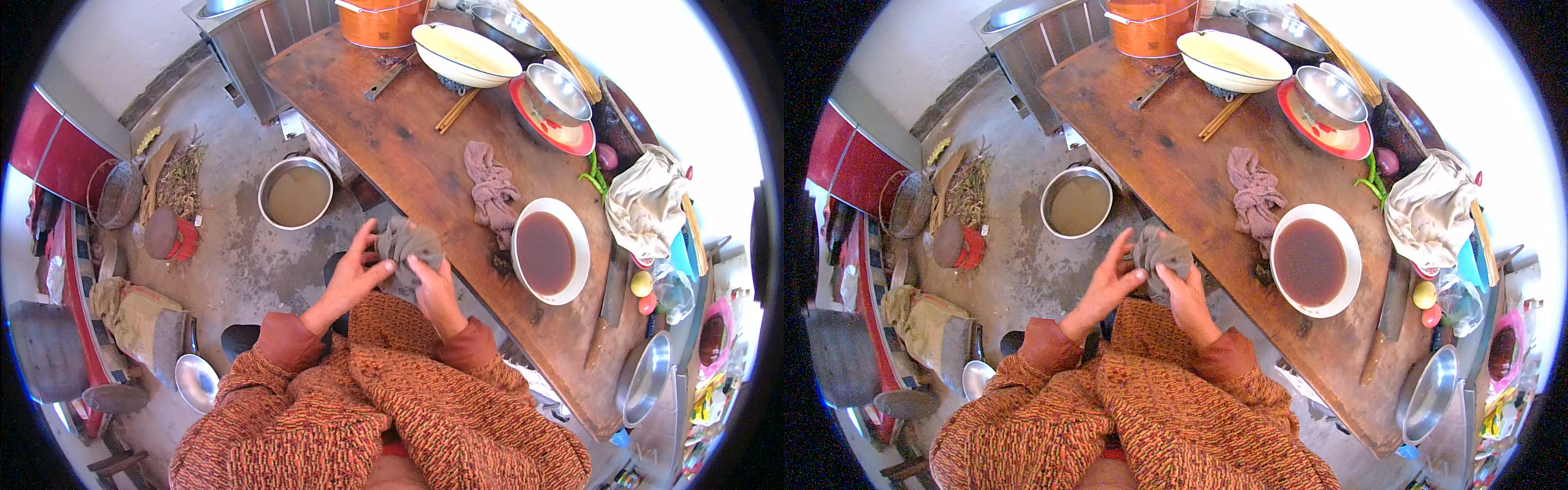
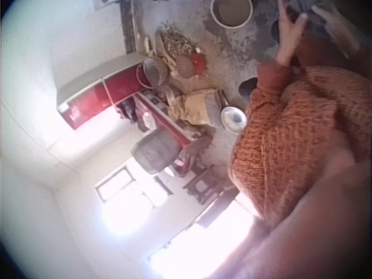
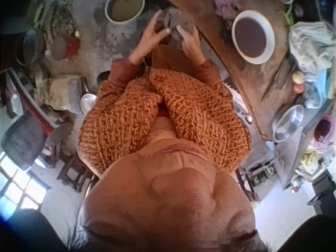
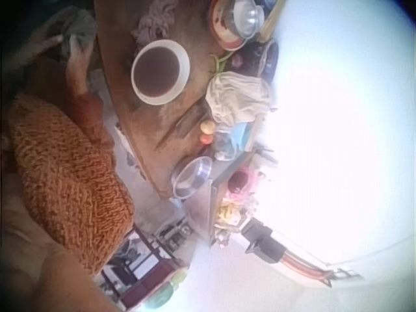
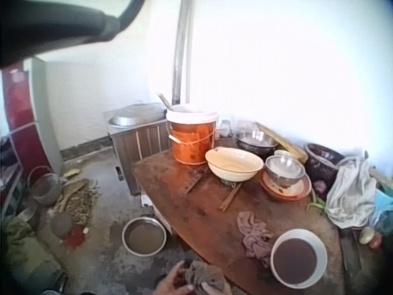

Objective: The person scrubs a yellow bowl with a cloth, rinses it, and wipes it dry. They then place the bowl on a wooden table and wipe the table surface. Finally, they pick up a metal bowl containing food scraps and walk toward a doorway.

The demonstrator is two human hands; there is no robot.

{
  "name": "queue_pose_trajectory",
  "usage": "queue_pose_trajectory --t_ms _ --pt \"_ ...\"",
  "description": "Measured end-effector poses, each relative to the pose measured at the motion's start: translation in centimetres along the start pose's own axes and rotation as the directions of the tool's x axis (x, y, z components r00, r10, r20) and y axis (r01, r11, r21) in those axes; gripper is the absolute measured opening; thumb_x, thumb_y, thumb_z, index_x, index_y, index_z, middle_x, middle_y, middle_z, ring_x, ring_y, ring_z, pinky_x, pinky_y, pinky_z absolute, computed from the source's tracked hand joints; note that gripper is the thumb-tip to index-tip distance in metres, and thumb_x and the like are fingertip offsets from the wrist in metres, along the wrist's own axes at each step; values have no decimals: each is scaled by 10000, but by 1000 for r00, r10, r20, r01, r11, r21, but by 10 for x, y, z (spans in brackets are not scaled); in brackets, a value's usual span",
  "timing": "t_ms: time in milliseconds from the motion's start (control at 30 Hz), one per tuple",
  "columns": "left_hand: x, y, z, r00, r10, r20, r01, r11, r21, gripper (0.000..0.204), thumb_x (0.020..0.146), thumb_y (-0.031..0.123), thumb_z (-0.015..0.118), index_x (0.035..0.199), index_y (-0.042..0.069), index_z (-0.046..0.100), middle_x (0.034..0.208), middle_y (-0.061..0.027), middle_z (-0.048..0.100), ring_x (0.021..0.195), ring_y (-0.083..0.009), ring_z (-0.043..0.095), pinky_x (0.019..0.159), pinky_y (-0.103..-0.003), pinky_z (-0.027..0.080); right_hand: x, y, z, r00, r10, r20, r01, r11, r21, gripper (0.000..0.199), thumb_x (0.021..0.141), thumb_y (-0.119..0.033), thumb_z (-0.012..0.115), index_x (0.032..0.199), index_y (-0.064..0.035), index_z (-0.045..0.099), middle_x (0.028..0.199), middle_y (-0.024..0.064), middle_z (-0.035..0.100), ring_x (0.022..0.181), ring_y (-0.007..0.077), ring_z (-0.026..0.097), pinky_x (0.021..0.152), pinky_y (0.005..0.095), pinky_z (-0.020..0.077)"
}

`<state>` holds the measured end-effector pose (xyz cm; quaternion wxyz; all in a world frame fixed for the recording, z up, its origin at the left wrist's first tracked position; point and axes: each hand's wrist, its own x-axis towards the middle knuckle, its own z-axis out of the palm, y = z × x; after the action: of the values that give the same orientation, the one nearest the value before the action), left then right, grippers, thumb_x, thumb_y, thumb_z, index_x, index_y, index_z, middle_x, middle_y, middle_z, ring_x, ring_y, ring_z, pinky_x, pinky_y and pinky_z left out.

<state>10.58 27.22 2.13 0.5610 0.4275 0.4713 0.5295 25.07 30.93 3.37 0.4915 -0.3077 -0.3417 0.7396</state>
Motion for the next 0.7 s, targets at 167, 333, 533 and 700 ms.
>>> queue_pose_trajectory --t_ms 167,333,533,700 --pt "-20 -20 -45 988 -52 -145 65 994 86 429 885 183 569 1266 38 435 1119 -95 537 982 -158 549 800 -285 461 71 -48 23 883 -468 -29 439 847 -300 313 874 -65 535 1171 19 486 1177 85 540 1051 187 529 919 338 415" --pt "-61 -39 -77 957 -82 -279 101 994 52 311 873 129 578 1142 -17 524 999 -68 598 903 -113 557 797 -257 459 168 -120 2 670 -742 33 167 107 -980 324 842 -207 563 1076 16 565 1066 192 599 980 338 566 844 404 437" --pt "-119 -78 -118 825 -254 -505 307 952 23 310 874 154 569 1140 1 532 1020 -83 612 867 -152 599 702 -264 469 194 -81 -48 808 -523 -271 -414 -177 -893 509 838 -434 506 1164 -43 517 1142 248 544 1084 375 504 945 500 305" --pt "-135 -84 -128 791 -273 -547 308 951 -30 258 877 131 563 1103 6 560 930 -43 614 805 -113 598 652 -232 464 241 -70 -61 782 -539 -314 -519 -281 -808 612 833 -493 486 1171 18 485 1193 335 459 1145 433 434 988 529 242"
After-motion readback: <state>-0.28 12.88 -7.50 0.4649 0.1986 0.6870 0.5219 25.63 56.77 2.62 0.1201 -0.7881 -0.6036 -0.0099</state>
